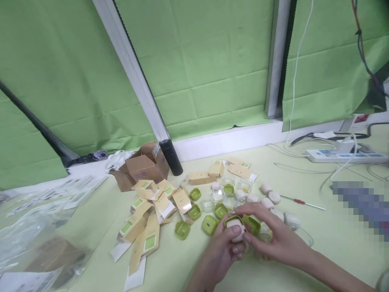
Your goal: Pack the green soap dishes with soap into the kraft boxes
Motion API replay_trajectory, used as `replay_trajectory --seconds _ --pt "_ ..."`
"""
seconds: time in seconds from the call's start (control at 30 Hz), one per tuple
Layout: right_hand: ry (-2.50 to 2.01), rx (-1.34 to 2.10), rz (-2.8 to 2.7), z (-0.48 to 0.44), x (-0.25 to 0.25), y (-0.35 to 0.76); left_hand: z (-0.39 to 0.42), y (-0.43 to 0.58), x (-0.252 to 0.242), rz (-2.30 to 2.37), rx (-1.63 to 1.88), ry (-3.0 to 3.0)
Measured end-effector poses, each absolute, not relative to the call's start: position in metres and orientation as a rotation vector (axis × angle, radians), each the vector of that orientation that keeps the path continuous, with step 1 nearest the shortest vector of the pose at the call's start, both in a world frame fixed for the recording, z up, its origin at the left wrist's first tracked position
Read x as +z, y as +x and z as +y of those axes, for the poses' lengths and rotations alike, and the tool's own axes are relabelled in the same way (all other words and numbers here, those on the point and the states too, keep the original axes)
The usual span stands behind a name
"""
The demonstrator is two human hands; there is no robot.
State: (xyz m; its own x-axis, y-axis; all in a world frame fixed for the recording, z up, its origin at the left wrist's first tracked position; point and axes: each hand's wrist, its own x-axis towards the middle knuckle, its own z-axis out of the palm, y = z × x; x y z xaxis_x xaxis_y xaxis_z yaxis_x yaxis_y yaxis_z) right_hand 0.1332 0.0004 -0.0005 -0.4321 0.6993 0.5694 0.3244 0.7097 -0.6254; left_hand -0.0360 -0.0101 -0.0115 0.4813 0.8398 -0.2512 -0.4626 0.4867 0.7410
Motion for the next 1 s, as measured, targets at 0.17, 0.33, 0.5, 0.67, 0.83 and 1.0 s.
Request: replay_trajectory --seconds 0.17,0.33,0.5,0.67,0.83,1.0 --pt "-0.663 0.606 -2.159 0.008 0.007 0.14 -0.01 -0.034 -0.018 0.711 0.902 0.775" --pt "-0.698 0.412 -2.099 0.006 -0.001 0.135 -0.01 -0.029 -0.029 0.743 0.96 0.914" --pt "-0.695 0.234 -2.085 0.001 -0.007 0.125 -0.011 -0.025 -0.036 0.764 0.996 0.996" --pt "-0.651 0.231 -2.069 0.0 -0.005 0.122 -0.014 -0.028 -0.023 0.766 0.918 0.844" --pt "-0.672 0.432 -2.044 0.002 -0.001 0.127 -0.013 -0.03 -0.018 0.806 0.94 0.853" --pt "-0.703 0.662 -2.011 0.005 -0.004 0.13 -0.011 -0.026 -0.027 0.854 0.993 0.908"
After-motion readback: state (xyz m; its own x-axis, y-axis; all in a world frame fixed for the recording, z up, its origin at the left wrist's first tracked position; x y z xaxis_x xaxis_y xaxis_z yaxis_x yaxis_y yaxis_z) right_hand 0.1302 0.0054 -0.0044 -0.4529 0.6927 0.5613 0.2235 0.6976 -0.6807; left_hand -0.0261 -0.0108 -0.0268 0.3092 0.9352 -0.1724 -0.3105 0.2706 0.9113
